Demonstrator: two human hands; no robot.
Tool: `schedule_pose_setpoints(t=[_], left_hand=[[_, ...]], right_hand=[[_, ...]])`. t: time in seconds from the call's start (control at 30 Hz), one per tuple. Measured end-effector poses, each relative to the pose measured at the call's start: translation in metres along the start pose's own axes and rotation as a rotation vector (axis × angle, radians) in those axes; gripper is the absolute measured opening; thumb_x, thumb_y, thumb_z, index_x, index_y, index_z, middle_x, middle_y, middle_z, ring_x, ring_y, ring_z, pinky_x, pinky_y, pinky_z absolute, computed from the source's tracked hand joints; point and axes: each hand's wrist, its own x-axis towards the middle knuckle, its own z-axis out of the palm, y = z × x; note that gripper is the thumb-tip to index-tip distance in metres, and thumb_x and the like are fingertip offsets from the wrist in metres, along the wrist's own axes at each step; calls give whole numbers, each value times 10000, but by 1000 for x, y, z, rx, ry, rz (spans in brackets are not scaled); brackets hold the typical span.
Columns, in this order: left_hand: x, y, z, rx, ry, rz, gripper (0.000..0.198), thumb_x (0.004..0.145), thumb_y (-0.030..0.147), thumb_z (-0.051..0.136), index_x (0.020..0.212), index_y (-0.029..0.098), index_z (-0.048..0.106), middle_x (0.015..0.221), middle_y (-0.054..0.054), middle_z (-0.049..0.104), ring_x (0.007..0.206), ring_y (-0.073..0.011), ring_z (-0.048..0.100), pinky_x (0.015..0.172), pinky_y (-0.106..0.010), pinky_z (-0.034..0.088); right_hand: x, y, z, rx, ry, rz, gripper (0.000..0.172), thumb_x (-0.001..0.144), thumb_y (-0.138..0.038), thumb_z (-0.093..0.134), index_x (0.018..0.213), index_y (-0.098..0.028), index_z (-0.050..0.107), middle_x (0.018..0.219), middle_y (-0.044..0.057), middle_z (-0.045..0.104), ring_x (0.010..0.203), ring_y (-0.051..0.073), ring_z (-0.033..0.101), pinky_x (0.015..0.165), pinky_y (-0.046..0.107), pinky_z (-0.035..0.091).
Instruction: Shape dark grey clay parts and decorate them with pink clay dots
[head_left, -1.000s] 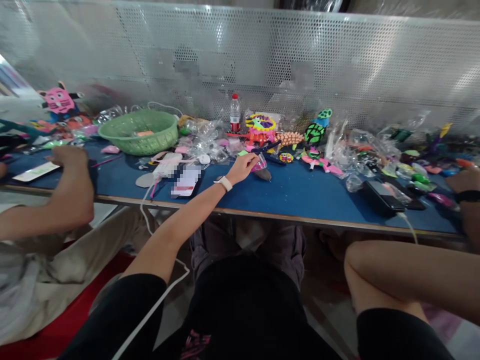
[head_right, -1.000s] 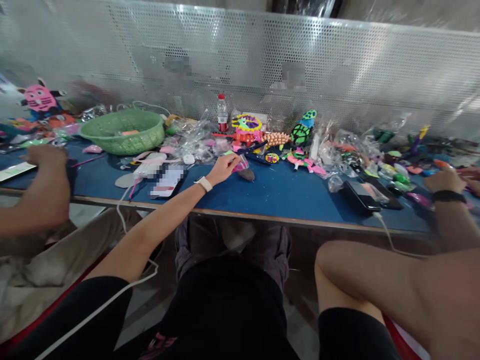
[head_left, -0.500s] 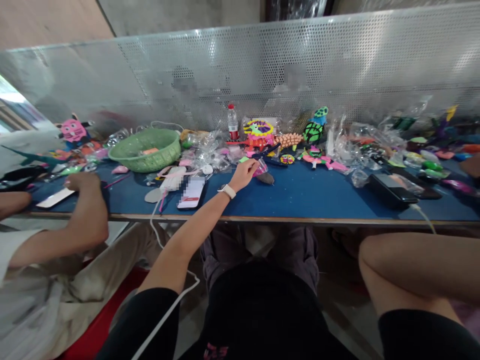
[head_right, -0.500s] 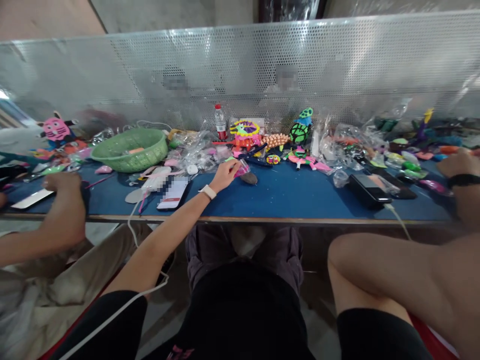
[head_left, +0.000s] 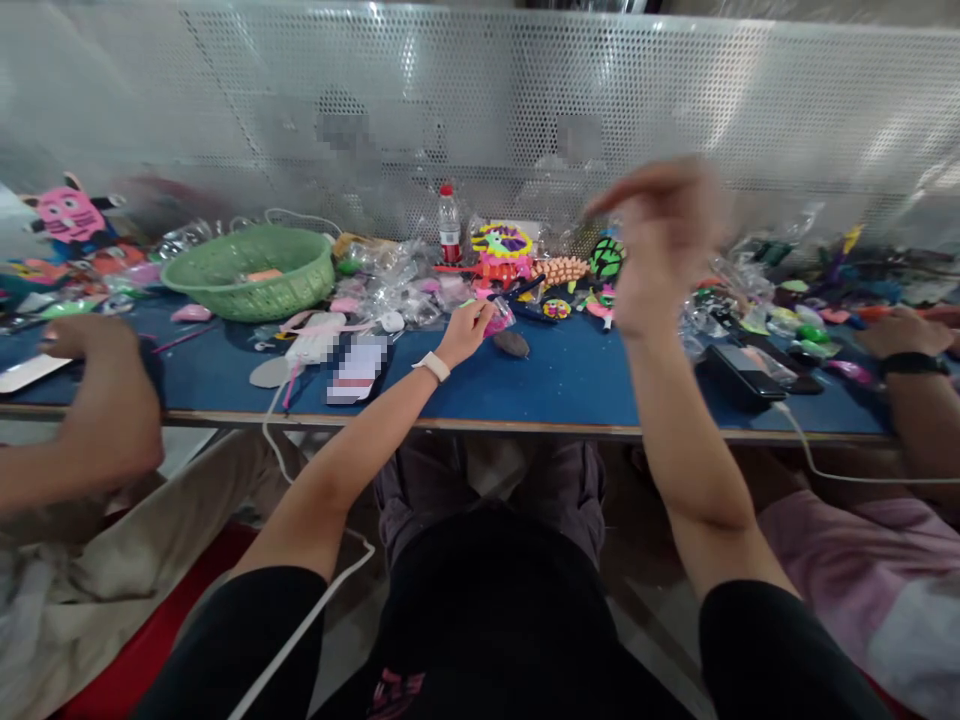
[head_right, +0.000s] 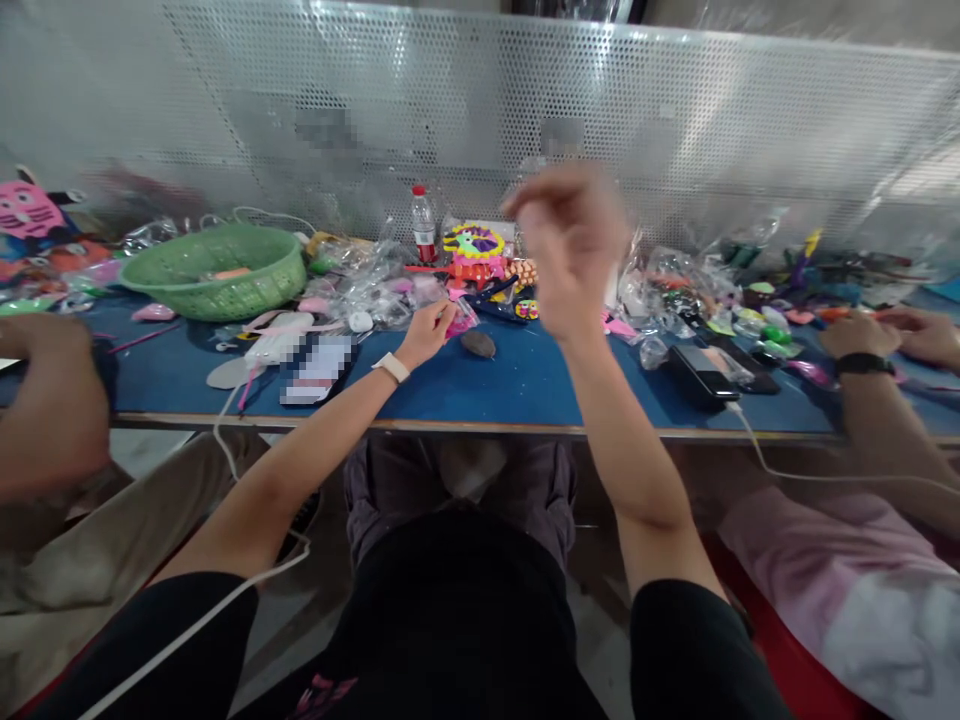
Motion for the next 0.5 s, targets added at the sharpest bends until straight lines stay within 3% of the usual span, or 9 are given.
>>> schedule_pose_setpoints(t=[0.1, 0.2, 0.33, 0.5], left_hand=[[1, -5, -2, -27, 2, -22, 734, 1197, 867, 347, 939, 248, 646, 772, -42, 657, 721, -222, 634, 762, -359, 508], [2, -11, -4, 0, 12, -24, 761, 1180, 899, 327, 904, 252, 617, 784, -52, 666, 747, -237, 635, 769, -373, 498], [3, -14, -4, 3, 8, -19, 688, 1213, 822, 380, 880, 257, 591, 780, -48, 651, 783, -247, 644, 815, -381, 507], [2, -11, -3, 11, -4, 13, 660, 1230, 784, 377, 855, 267, 545, 728, -26, 579, 742, -239, 606, 791, -380, 490]], right_hand=[[-17, 43, 55, 22, -191, 127, 461, 1016, -708, 853, 961, -251, 833, 936, 40, 825, 866, 223, 770, 877, 432, 690], [-45, 87, 81, 35, -305, 395, 455, 924, -672, 912, 866, -230, 820, 875, 74, 835, 805, 228, 749, 781, 406, 659], [-73, 117, 81, 78, -364, 442, 382, 910, -624, 901, 933, -245, 862, 935, 85, 870, 870, 262, 784, 788, 408, 641], [-82, 118, 78, 126, -391, 441, 431, 912, -647, 926, 1075, -259, 831, 1031, 88, 860, 947, 273, 807, 859, 435, 663]])
